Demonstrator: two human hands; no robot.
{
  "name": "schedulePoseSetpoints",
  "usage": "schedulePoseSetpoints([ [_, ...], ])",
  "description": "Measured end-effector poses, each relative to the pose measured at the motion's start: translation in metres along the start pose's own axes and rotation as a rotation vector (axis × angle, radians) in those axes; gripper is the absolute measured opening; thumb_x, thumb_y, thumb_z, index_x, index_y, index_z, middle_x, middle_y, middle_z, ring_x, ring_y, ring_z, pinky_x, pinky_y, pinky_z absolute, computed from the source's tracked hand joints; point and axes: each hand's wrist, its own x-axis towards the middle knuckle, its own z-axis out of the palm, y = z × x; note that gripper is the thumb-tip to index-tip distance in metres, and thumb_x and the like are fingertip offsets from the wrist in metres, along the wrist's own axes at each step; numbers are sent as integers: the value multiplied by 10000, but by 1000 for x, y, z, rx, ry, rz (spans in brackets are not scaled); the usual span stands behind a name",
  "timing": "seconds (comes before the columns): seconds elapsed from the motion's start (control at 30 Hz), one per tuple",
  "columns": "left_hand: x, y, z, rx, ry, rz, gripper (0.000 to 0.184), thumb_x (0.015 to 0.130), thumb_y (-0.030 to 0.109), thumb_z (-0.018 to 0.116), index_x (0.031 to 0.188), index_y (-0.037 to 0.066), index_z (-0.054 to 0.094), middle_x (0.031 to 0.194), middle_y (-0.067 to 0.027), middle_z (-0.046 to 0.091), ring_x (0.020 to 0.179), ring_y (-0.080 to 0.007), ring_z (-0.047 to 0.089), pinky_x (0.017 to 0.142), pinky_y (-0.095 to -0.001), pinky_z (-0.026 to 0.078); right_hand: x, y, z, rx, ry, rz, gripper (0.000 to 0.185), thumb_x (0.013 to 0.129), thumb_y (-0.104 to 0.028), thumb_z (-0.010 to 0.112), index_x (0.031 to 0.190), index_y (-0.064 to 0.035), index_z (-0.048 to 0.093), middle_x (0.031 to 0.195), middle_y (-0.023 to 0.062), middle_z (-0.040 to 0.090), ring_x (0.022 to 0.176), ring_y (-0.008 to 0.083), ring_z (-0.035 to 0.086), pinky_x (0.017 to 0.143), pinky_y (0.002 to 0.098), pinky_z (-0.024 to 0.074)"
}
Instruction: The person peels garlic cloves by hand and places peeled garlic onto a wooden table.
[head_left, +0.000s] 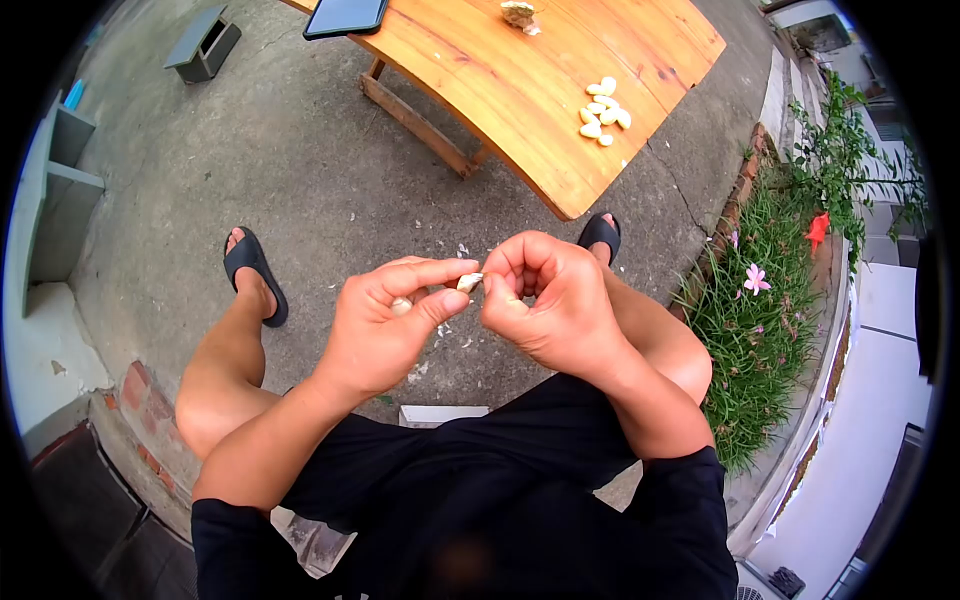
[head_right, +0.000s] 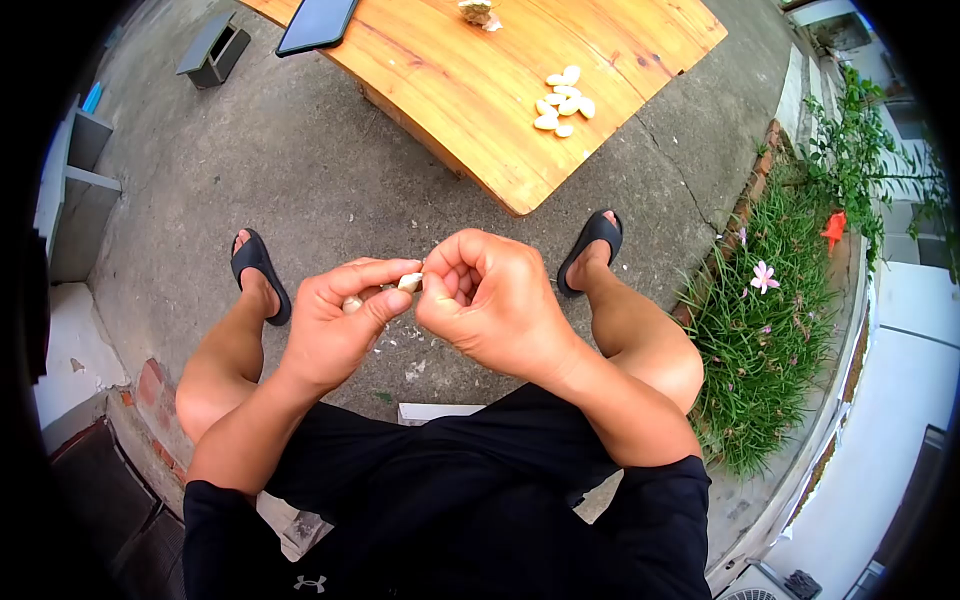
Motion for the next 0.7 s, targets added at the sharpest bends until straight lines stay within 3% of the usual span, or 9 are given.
schedulePoseSetpoints([
  [0.17, 0, 7, -4, -386, -15, -303, 274, 968, 84, 690, 1239, 41, 704, 1053, -66, 718, 621, -26, 529, 539, -178, 412, 0, -1, -1, 68, 18, 34, 106, 840, -71, 743, 856, -20, 651, 716, -32, 593, 635, 14, 529, 555, 200, 447],
  [0.37, 2, 4, -5, -658, -11, -407, 331, 1005, 87, 632, 1334, 56, 616, 1115, -87, 708, 517, -13, 425, 464, -163, 341, 1, -15, -6, 152, 54, 95, 97, 840, -49, 732, 834, -19, 640, 720, -44, 588, 607, 2, 510, 539, 191, 433],
  [0.47, 4, 4, -6, -716, -6, -447, 331, 1016, 93, 615, 1345, 60, 606, 1122, -91, 706, 515, -14, 430, 458, -165, 343, 2, -9, -18, -20, -29, 13, 68, 845, -34, 716, 850, -13, 652, 713, -31, 592, 584, 22, 524, 533, 196, 434],
  [0.57, 4, 7, -6, -716, -28, -430, 322, 995, 108, 660, 1311, 49, 642, 1100, -94, 709, 544, -19, 470, 485, -173, 375, 1, -20, -27, -321, -185, -34, 74, 874, -1, 703, 842, 0, 636, 781, -6, 614, 691, 36, 574, 621, 212, 468],
  [0.7, 2, 3, -2, -352, 13, -294, 293, 949, 70, 711, 1240, 46, 698, 1084, -75, 709, 567, -21, 505, 486, -170, 391, 6, -13, -13, -152, 10, -304, 64, 816, -14, 745, 836, 13, 690, 713, 61, 650, 580, 99, 601, 543, 246, 489],
])
